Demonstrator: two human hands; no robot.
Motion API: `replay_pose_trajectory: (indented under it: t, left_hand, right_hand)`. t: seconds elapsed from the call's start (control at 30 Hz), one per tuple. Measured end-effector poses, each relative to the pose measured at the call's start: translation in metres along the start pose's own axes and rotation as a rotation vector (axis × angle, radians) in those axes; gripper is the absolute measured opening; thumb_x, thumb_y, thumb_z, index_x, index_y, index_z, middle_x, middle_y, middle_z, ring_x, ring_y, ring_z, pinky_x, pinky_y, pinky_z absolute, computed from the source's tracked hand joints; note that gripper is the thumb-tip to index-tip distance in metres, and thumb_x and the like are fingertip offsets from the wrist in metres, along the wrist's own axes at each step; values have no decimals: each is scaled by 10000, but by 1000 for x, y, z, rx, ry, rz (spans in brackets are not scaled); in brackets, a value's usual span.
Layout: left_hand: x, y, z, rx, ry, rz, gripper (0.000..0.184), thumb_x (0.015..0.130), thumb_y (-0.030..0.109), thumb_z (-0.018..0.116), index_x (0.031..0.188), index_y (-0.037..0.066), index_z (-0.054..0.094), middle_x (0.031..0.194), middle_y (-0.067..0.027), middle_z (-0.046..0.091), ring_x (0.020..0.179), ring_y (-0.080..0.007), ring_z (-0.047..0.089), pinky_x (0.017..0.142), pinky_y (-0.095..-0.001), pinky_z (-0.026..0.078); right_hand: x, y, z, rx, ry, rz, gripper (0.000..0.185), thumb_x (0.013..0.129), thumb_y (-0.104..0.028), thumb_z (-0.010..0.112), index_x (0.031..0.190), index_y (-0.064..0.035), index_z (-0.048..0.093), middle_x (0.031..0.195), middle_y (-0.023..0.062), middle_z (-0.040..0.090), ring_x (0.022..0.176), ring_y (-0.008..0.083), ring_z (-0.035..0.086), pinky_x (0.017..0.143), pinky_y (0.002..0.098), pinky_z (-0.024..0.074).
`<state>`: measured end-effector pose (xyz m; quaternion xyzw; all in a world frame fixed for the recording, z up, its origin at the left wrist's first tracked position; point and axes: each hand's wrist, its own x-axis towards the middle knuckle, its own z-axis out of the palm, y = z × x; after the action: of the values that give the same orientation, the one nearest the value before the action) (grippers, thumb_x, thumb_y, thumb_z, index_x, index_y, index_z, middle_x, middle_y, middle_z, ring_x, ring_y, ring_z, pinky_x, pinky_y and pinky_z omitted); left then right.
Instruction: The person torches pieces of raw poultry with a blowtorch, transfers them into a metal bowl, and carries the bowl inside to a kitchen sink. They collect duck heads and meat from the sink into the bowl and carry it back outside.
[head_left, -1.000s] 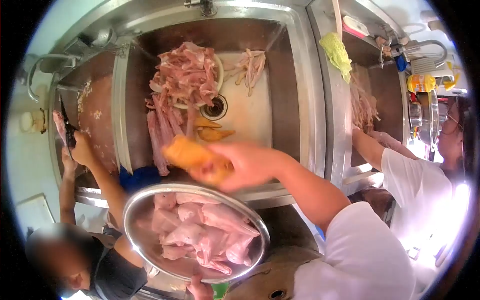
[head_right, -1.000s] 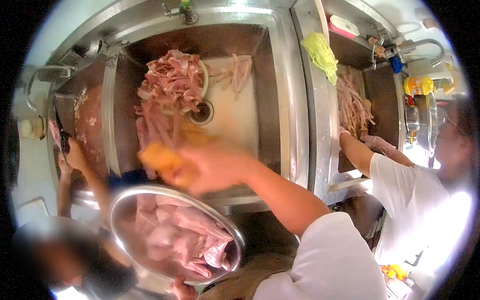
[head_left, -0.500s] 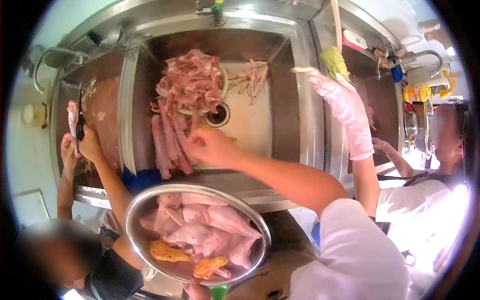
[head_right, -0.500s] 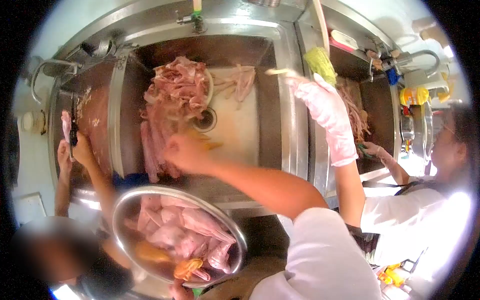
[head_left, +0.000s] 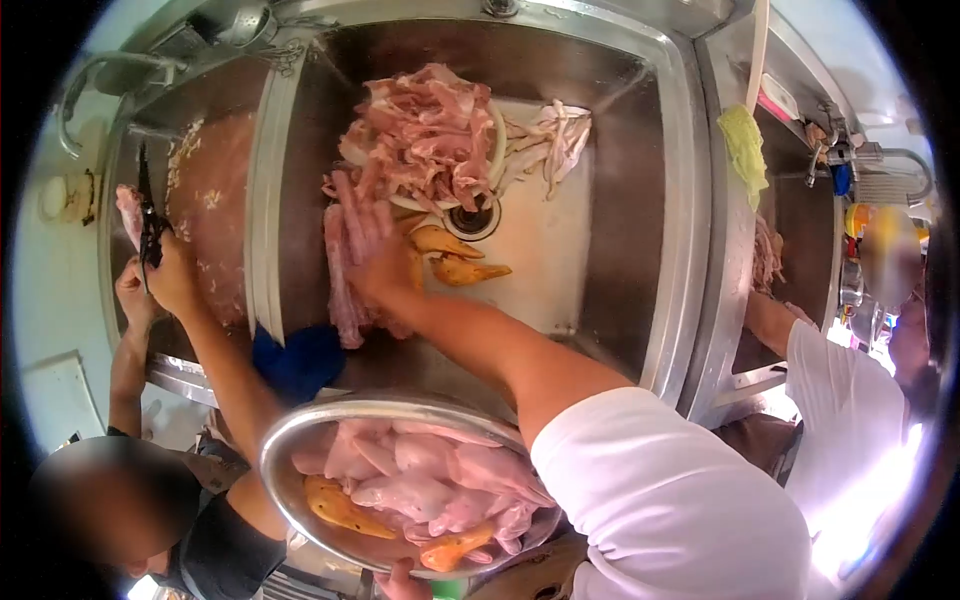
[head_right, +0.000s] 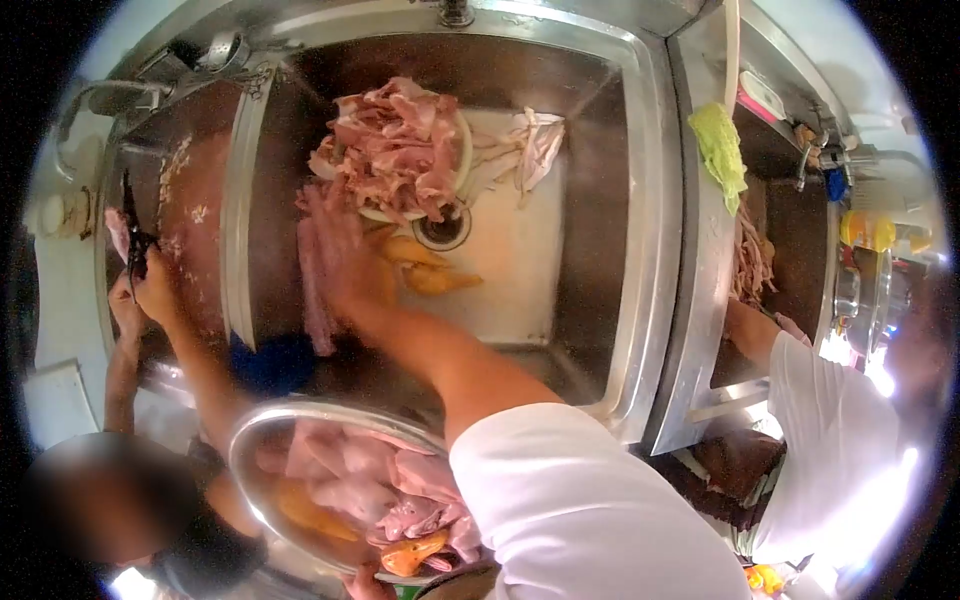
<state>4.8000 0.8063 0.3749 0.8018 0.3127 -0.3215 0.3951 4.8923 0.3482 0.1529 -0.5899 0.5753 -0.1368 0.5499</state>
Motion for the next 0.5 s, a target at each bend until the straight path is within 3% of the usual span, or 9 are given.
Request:
replay_pose_trajectory:
  t: [0.07, 0.23, 0.3, 0.4, 0.43, 0.5]
  left_hand:
    - [0, -2, 2, -14, 62, -41, 494, 728, 69, 695, 1182, -39, 532, 1086, -154, 596, 952, -271, 569, 788, -397, 501]
    - [14, -12, -22, 678, -200, 607, 227, 759, 116, 628, 971, 70, 694, 844, -186, 676, 734, -327, 636, 634, -417, 511]
    - [9, -7, -15, 698, -167, 612, 189, 761, 130, 610, 917, 91, 707, 786, -192, 667, 711, -351, 634, 610, -424, 504]
    - [14, -5, -14, 683, -205, 664, 180, 773, 142, 602, 911, 100, 710, 780, -206, 661, 708, -363, 634, 604, -426, 500]
    - [17, -5, -14, 668, -228, 686, 183, 778, 144, 603, 921, 99, 708, 791, -211, 661, 713, -363, 634, 607, -425, 500]
    - [22, -5, -10, 488, -154, 491, 183, 777, 144, 608, 913, 64, 700, 788, -179, 653, 707, -323, 619, 602, -403, 489]
  right_hand:
    - [1, -5, -16, -69, 4, 52, 734, 669, -227, 752, 1260, 36, 406, 1184, 251, 560, 1107, 378, 556, 919, 415, 465]
    - [3, 3, -31, -200, -187, 146, 571, 697, -174, 708, 1171, 46, 477, 1142, 250, 578, 1102, 365, 565, 901, 413, 470]
    - [0, 15, -33, -113, -238, 28, 556, 708, -180, 702, 1172, 31, 482, 1132, 242, 583, 1104, 368, 564, 902, 411, 468]
    - [3, 34, -13, -116, -349, 39, 562, 737, -161, 676, 1236, -8, 468, 1152, 238, 584, 1067, 377, 582, 896, 413, 471]
    - [-6, 22, -19, -33, -225, -159, 568, 792, -225, 639, 1290, -26, 453, 1201, 237, 561, 1120, 388, 545, 951, 426, 420]
    - [-20, 0, -24, 89, -6, -467, 558, 858, -297, 588, 1341, -51, 455, 1241, 237, 545, 1161, 404, 513, 1003, 439, 371]
